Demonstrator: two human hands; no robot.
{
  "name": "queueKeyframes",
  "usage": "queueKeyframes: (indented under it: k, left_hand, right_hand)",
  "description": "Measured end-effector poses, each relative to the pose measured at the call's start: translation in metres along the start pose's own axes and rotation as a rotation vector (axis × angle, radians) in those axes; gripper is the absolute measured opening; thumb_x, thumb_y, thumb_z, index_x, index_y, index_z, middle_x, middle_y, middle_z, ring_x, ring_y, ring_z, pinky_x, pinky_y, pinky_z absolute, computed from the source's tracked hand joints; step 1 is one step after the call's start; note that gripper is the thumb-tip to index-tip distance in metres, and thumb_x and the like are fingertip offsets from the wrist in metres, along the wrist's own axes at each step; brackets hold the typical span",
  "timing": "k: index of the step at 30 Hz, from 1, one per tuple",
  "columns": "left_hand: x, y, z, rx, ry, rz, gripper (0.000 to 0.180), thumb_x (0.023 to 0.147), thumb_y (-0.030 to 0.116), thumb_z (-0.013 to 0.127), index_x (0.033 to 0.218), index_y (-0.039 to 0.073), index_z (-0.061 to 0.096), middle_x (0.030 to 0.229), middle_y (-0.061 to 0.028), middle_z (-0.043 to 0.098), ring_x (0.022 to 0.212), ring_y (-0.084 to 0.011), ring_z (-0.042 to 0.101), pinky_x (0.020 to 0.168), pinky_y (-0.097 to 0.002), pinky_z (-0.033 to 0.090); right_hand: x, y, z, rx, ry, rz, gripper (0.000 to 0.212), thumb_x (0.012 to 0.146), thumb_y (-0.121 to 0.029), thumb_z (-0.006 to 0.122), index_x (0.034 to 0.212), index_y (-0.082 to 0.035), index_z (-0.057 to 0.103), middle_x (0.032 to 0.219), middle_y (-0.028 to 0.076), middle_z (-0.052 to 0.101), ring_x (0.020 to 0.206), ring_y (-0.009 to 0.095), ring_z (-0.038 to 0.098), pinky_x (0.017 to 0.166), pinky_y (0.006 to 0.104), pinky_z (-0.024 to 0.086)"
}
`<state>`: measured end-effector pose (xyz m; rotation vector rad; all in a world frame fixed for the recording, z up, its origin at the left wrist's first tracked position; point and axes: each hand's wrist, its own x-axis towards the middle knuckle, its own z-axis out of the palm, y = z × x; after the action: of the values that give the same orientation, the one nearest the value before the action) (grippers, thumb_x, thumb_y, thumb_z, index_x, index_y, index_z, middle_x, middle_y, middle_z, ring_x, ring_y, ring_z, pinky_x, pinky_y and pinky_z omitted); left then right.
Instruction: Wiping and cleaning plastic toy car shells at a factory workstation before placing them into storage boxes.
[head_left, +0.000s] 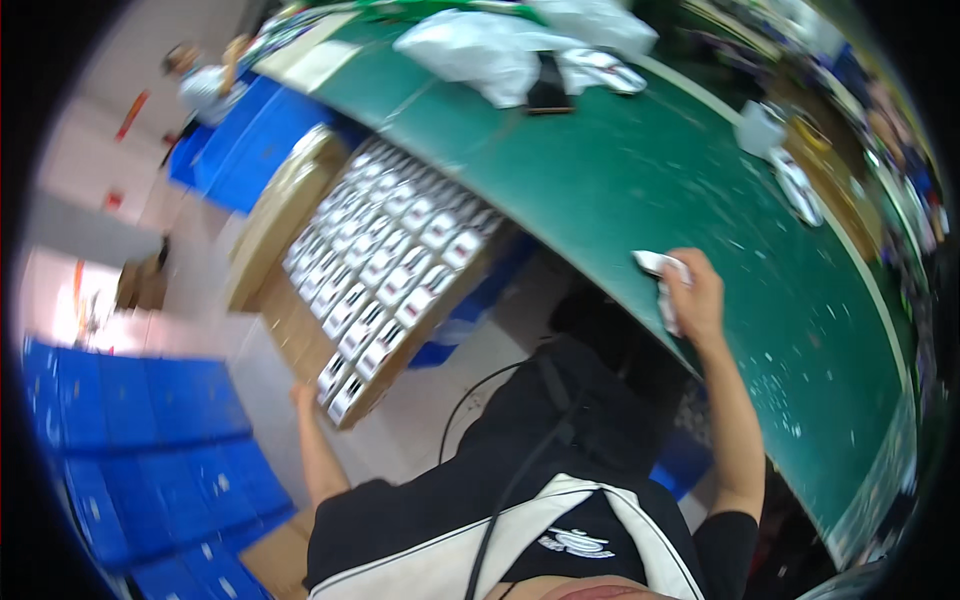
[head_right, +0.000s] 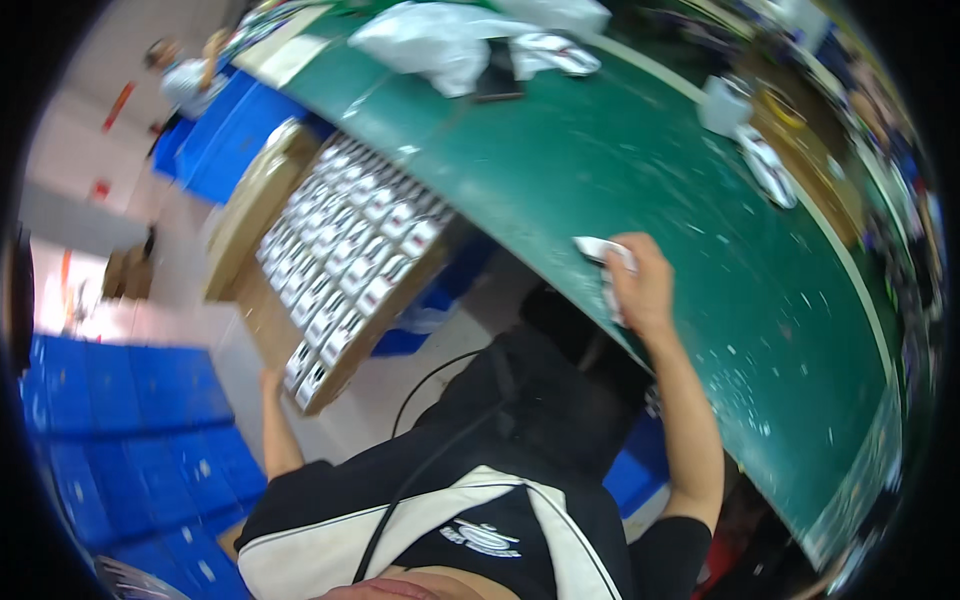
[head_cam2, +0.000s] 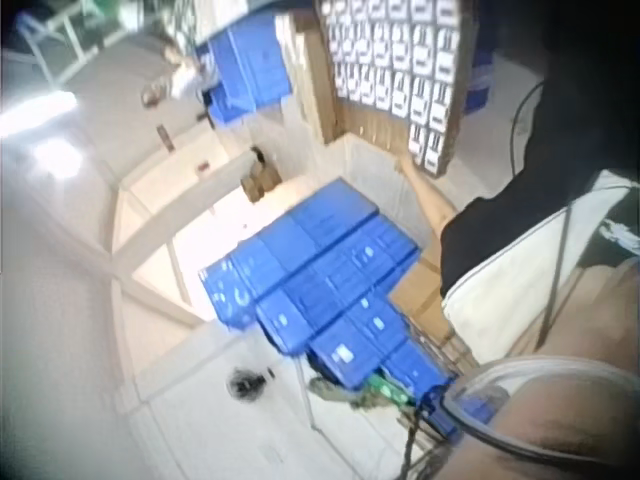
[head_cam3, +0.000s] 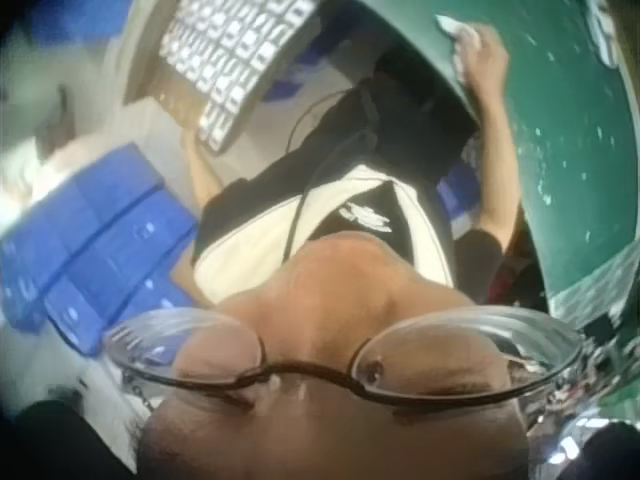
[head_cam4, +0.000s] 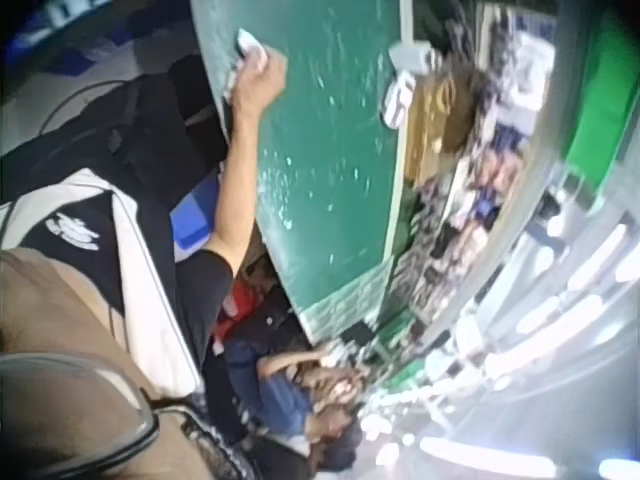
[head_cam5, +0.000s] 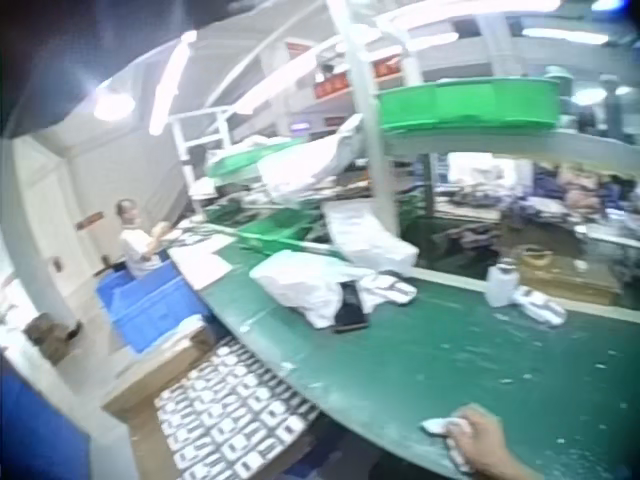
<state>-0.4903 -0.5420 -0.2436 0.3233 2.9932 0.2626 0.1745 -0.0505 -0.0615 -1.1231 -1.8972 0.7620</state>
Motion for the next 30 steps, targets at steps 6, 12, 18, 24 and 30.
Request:
queueKeyframes:
  k: [6,12,18,24,30]
  left_hand:
    - [-0.113,0.377,-0.049,-0.639,0.239,0.797,0.034,0.075,0.000,0.054,0.109,-0.002,0.049,0.098,-0.0151,0.052,0.088,-0.0242,0.053,0.078,-0.0309,0.043]
    - [-0.281,0.682,-0.068,-0.393,0.248,2.047,0.043,0.071,-0.003,0.045,0.114,0.004,0.047,0.111,-0.0147,0.049,0.106,-0.0315,0.045,0.090,-0.0374,0.037]
    - [-0.288,0.856,-0.016,0.150,0.551,1.973,0.057,0.073,0.000,0.050,0.126,0.012,0.036,0.124,-0.0127,0.042,0.120,-0.0323,0.033,0.093,-0.0408,0.035]
    - [-0.310,0.869,-0.041,0.403,0.243,1.834,0.054,0.064,0.010,0.065,0.113,0.010,0.043,0.109,-0.0147,0.049,0.101,-0.0326,0.050,0.084,-0.0464,0.040]
    - [-0.371,0.788,-0.133,-0.212,-0.653,1.582,0.047,0.071,0.035,0.060,0.098,-0.002,0.054,0.089,-0.0147,0.060,0.076,-0.0215,0.059,0.064,-0.0317,0.048]
  right_hand:
    - [-0.006,0.002,-0.001,0.183,0.114,0.300,0.013,0.081,-0.012,0.053,0.091,-0.003,0.055,0.076,0.011,0.060,0.066,0.019,0.059,0.058,0.0294,0.045]
    - [-0.007,0.005,-0.013,0.467,0.096,0.291,0.023,0.074,0.002,0.035,0.083,-0.002,0.056,0.066,0.003,0.057,0.057,0.007,0.051,0.050,0.0220,0.041]
    - [-0.001,-0.006,-0.026,0.502,-0.028,0.324,0.020,0.078,-0.008,0.038,0.076,-0.002,0.057,0.062,0.001,0.052,0.056,0.006,0.047,0.050,0.0220,0.037]
    - [-0.005,-0.006,-0.028,0.205,0.076,0.293,0.022,0.083,-0.021,0.048,0.080,-0.002,0.058,0.069,0.010,0.058,0.066,0.022,0.057,0.058,0.0300,0.042]
    - [0.000,-0.021,-0.049,-0.448,0.443,-0.012,0.030,0.069,-0.022,0.067,0.094,-0.009,0.056,0.089,0.008,0.055,0.070,0.025,0.058,0.057,0.0333,0.047]
